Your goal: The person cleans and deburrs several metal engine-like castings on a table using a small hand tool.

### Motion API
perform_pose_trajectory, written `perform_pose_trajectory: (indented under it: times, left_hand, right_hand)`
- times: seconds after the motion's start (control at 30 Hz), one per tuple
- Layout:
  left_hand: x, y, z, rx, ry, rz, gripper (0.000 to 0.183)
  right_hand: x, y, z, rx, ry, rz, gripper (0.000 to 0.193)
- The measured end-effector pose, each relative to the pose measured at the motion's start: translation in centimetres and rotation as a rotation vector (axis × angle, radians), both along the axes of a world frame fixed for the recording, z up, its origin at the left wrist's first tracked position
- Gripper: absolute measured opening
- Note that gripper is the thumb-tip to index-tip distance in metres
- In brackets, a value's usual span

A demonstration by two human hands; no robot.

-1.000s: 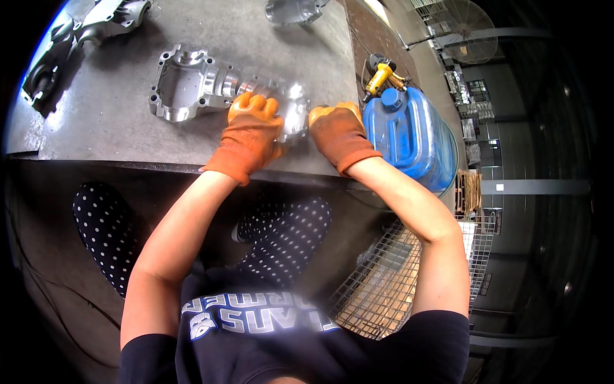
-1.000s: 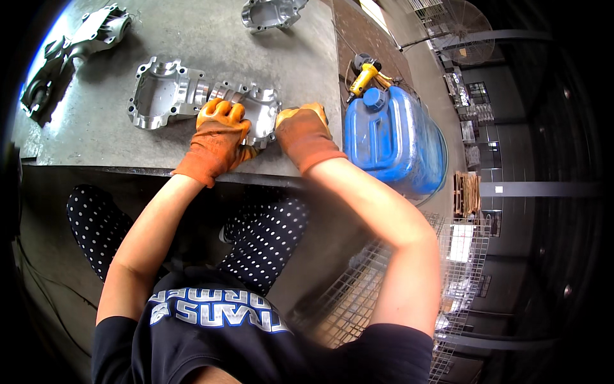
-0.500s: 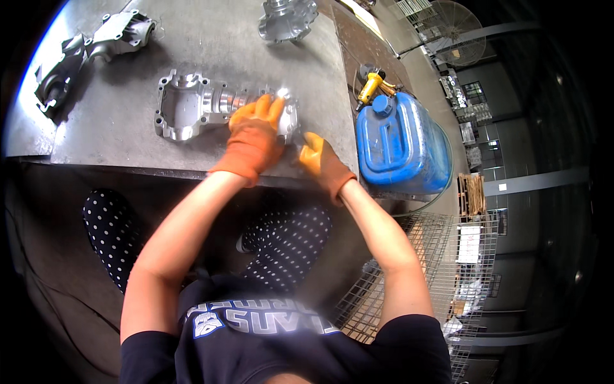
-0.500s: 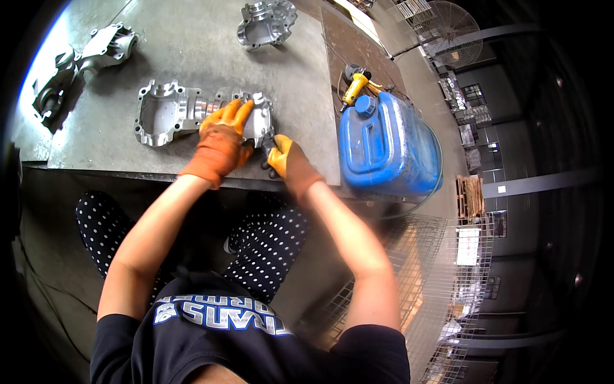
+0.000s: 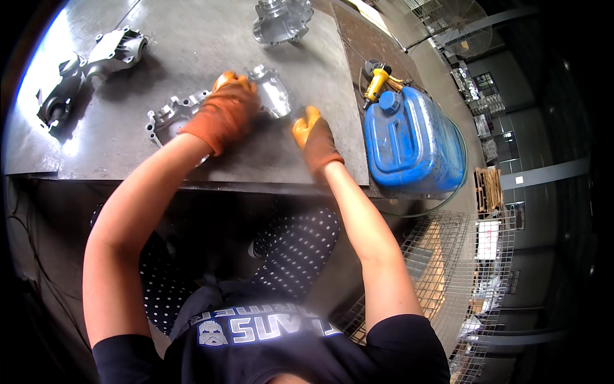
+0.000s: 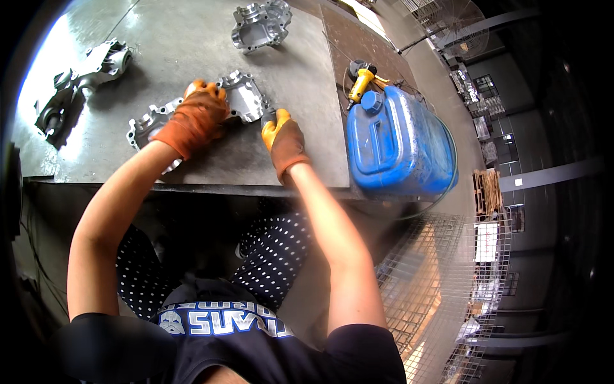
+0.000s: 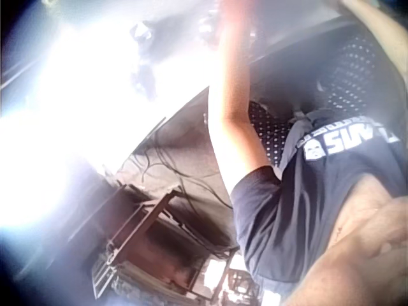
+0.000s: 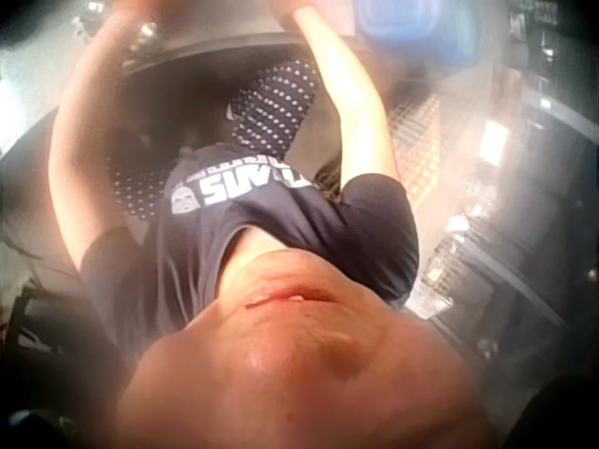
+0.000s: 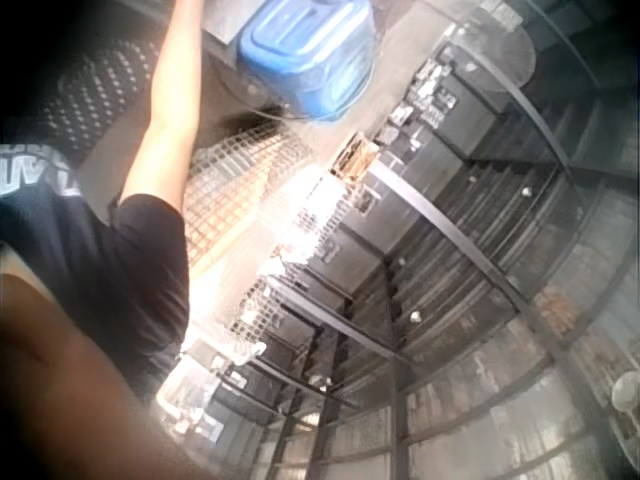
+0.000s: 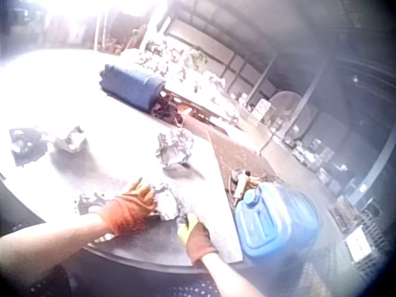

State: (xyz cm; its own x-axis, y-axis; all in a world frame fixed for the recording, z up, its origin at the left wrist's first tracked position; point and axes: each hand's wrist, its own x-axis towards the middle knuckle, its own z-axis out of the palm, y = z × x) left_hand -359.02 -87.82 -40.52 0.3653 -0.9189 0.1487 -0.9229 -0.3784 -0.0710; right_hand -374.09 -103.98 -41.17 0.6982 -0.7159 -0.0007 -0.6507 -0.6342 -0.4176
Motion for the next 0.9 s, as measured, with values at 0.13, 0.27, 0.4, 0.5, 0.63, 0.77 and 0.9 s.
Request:
perform_pose_trajectory:
  times: [0.13,0.27,0.4,0.5,0.63,0.77,0.9]
  left_hand:
    - [3.1,0.1,-2.7,-0.349,0.057,-0.169,0.052]
    - [3.0,-0.4,-1.9,-0.225,0.246,-0.190,0.042]
    - [0.2,-2.2,-0.6,-0.174,0.128,-0.040,0.041]
    - [-0.6,-2.8,-0.4,-0.107,0.131,0.070,0.040]
    - [-1.0,-2.9,-1.6,-0.288,0.182,0.242,0.040]
    - [-1.3,-3.3,-1.6,-0.281,0.250,0.286,0.041]
    - [-1.3,-3.6,-1.3,-0.249,0.300,0.312,0.041]
  right_hand:
    - [-0.4,0.9,1.2,-0.191,0.213,0.067,0.030]
    - [0.0,2.6,3.7,-0.409,0.493,0.145,0.026]
    - [0.8,2.8,4.3,-0.675,0.560,0.274,0.019]
    - [1.8,1.3,2.6,-0.755,0.416,0.331,0.021]
    - [3.3,1.8,1.9,-0.901,0.403,0.327,0.014]
    - [4.5,2.8,2.3,-0.851,0.518,0.270,0.017]
    - [4.7,3.0,1.8,-0.874,0.524,0.206,0.020]
